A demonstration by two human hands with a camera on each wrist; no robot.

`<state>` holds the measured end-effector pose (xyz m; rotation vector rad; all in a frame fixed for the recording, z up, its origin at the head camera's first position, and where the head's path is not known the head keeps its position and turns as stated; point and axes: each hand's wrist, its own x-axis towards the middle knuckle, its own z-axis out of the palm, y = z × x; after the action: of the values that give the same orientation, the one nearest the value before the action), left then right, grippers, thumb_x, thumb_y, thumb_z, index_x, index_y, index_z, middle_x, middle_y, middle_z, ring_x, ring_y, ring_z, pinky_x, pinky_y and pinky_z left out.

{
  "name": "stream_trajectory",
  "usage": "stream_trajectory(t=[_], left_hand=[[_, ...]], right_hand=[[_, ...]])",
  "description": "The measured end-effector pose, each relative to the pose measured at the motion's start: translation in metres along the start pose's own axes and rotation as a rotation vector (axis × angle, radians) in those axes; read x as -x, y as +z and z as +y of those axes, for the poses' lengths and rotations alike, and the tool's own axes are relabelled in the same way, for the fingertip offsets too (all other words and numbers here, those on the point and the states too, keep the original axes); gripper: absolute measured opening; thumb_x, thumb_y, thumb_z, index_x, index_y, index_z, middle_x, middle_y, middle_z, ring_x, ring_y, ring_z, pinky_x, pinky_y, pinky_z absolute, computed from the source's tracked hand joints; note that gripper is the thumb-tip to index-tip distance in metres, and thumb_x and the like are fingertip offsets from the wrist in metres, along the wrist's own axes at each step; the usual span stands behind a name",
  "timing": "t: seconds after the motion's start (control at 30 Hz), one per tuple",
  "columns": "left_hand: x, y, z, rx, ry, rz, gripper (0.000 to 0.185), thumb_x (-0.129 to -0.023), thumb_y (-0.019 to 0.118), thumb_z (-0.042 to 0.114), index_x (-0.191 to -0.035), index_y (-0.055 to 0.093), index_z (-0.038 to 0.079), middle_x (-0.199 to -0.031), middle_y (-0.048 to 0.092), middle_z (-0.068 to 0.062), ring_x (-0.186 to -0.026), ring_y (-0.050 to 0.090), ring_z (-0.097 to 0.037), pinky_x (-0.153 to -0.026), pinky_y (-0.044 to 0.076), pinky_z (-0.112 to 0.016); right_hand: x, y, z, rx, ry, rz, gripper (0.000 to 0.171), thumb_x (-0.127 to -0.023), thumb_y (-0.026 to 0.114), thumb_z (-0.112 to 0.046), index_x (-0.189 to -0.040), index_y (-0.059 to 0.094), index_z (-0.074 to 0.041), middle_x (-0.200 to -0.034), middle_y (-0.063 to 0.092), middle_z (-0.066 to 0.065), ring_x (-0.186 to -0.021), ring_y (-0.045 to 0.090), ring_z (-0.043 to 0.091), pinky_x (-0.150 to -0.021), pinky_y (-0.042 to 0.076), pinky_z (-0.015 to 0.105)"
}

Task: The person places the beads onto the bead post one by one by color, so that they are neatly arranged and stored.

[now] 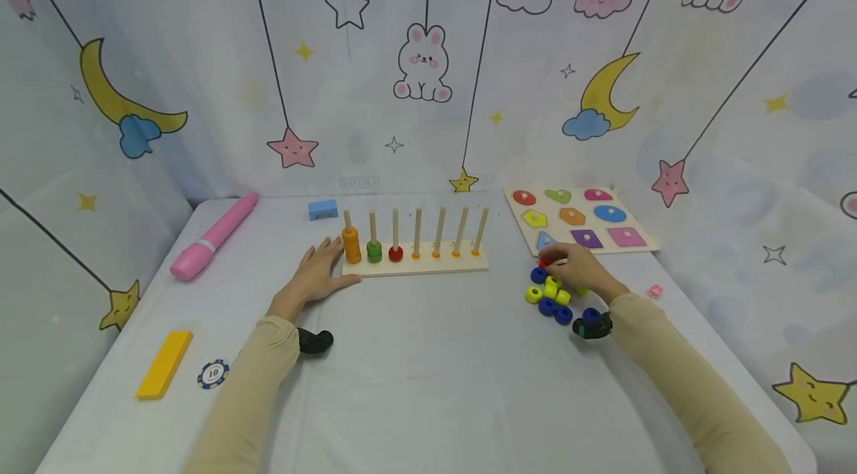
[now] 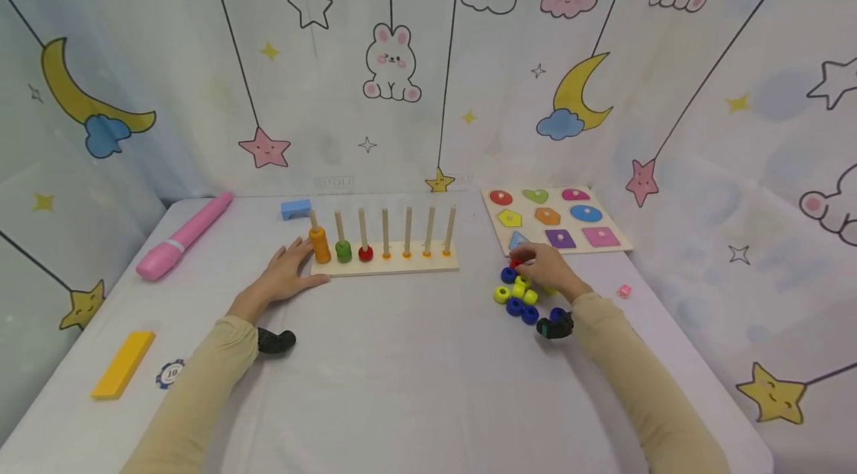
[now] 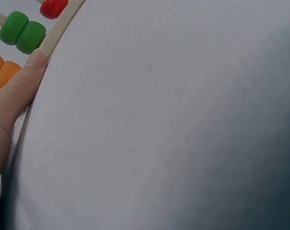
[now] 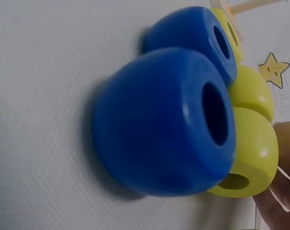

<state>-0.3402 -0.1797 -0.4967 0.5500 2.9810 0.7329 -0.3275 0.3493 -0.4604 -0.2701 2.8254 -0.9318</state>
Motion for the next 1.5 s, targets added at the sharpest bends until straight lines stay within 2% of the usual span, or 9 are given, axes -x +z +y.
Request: stream_trajectory(t=[0.2, 0.47, 0.77, 0.93, 1.07, 1.2, 1.5], left_hand=[[0.000, 0.000, 0.001, 0.003, 0.006, -0.002, 0.094, -0.083, 0.064, 0.055, -0.148, 0.025, -0.001, -0.153, 0.021, -0.020, -0.141, 0.010, -0.038, -0.113, 0.001, -0.053], [0.000, -0.001, 0.002, 0.003, 0.004, -0.006, 0.092, -0.083, 0.065, 0.053, -0.148, 0.026, -0.001, -0.153, 0.022, -0.020, -0.141, 0.010, -0.037, -0.114, 0.001, -0.053], [0.000, -0.002, 0.000, 0.004, -0.002, -0.007, 0.094, -0.083, 0.064, 0.056, -0.147, 0.027, -0.001, -0.153, 0.022, -0.020, -0.141, 0.009, -0.037, -0.113, 0.000, -0.053], [-0.001, 0.000, -0.001, 0.005, -0.014, -0.017, 0.094, -0.083, 0.063, 0.056, -0.148, 0.025, 0.000, -0.153, 0.021, -0.019, -0.142, 0.008, -0.035, -0.114, -0.001, -0.051], [-0.002, 0.000, 0.000, 0.005, -0.017, -0.020, 0.094, -0.083, 0.063, 0.056, -0.148, 0.024, 0.001, -0.154, 0.020, -0.018, -0.142, 0.007, -0.035, -0.114, -0.001, -0.051], [-0.002, -0.001, 0.001, 0.000, -0.015, -0.020, 0.093, -0.084, 0.063, 0.056, -0.149, 0.024, 0.002, -0.154, 0.019, -0.018, -0.142, 0.007, -0.035, -0.114, -0.001, -0.051], [-0.001, -0.001, 0.002, 0.008, -0.013, -0.010, 0.094, -0.082, 0.065, 0.054, -0.148, 0.025, 0.000, -0.153, 0.021, -0.020, -0.142, 0.008, -0.036, -0.114, 0.000, -0.052]], right_hand=[[-0.001, -0.001, -0.004, 0.024, -0.008, 0.029, 0.030, -0.093, 0.059, -0.013, -0.122, 0.061, -0.005, -0.115, 0.061, 0.013, -0.106, 0.056, 0.032, -0.092, 0.047, 0.049], [-0.017, -0.014, -0.027, 0.011, -0.109, 0.176, 0.031, -0.093, 0.061, -0.017, -0.121, 0.060, -0.003, -0.114, 0.063, 0.015, -0.107, 0.057, 0.032, -0.091, 0.048, 0.049], [-0.054, -0.033, -0.093, -0.115, -0.173, 0.342, 0.033, -0.094, 0.059, -0.019, -0.125, 0.056, -0.007, -0.120, 0.060, 0.012, -0.110, 0.058, 0.028, -0.090, 0.051, 0.043], [-0.072, -0.027, -0.137, -0.179, -0.302, 0.412, 0.032, -0.093, 0.059, -0.010, -0.124, 0.056, -0.001, -0.117, 0.062, 0.013, -0.106, 0.059, 0.025, -0.092, 0.050, 0.037], [-0.082, -0.011, -0.172, -0.192, -0.393, 0.386, 0.030, -0.091, 0.060, -0.006, -0.121, 0.057, 0.001, -0.114, 0.063, 0.014, -0.103, 0.061, 0.024, -0.089, 0.051, 0.034], [-0.089, 0.009, -0.202, -0.181, -0.451, 0.316, 0.029, -0.091, 0.060, -0.004, -0.119, 0.058, 0.001, -0.112, 0.064, 0.014, -0.100, 0.063, 0.022, -0.087, 0.052, 0.030], [-0.096, 0.051, -0.246, -0.151, -0.542, 0.191, 0.025, -0.090, 0.062, -0.004, -0.114, 0.062, 0.000, -0.107, 0.066, 0.009, -0.098, 0.063, 0.016, -0.082, 0.052, 0.020]])
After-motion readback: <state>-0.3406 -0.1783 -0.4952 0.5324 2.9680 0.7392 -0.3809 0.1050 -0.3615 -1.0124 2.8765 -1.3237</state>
